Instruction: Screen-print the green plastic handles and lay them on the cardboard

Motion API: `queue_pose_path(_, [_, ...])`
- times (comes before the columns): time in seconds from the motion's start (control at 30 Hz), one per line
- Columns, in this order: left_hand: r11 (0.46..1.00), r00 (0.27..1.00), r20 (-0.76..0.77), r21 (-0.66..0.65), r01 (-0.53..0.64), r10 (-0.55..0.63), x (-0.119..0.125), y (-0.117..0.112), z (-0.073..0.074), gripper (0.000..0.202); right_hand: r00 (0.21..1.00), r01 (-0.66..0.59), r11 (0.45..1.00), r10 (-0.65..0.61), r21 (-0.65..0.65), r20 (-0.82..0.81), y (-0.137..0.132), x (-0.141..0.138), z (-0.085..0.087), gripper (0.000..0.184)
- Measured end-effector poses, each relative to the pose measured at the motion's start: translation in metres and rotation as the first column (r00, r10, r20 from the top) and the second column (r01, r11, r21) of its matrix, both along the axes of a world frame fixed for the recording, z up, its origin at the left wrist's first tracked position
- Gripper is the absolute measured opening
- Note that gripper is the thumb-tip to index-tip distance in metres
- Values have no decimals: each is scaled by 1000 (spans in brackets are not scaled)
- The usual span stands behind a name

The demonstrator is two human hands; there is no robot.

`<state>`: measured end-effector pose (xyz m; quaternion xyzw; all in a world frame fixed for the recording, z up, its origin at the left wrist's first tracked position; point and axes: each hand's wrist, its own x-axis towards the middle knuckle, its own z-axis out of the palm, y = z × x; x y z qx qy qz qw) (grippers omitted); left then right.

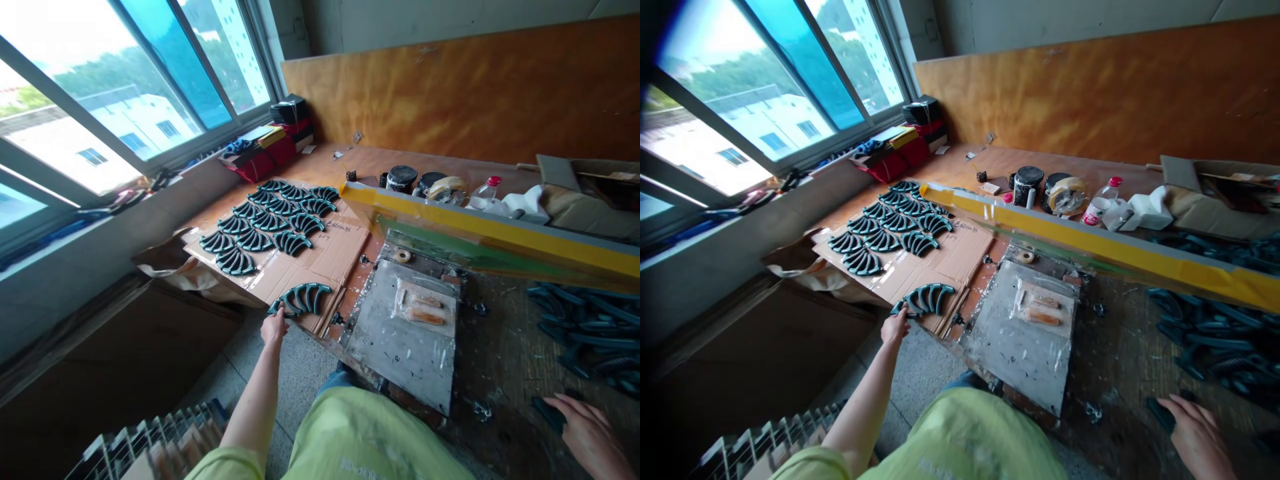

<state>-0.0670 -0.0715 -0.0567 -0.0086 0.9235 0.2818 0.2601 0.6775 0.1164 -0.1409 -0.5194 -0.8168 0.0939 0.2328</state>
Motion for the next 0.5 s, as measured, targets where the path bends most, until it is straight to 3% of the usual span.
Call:
queue_pose_path(0.13, [999, 999, -33, -34, 28, -29, 0, 6, 5, 34, 998, 19, 1000, -19, -10, -65, -5, -11, 12, 38])
queue_pose_path(0.33, [995, 990, -112, -58, 76, -82, 7, 13, 17, 44, 992, -66, 996, 72, 63, -99, -8, -24, 28, 48])
queue_pose_path(0.5, [987, 919, -375, -145, 70, -120, 41, 23, 26, 57, 991, -56, 998, 58, 18, -118, -9, -27, 36, 48])
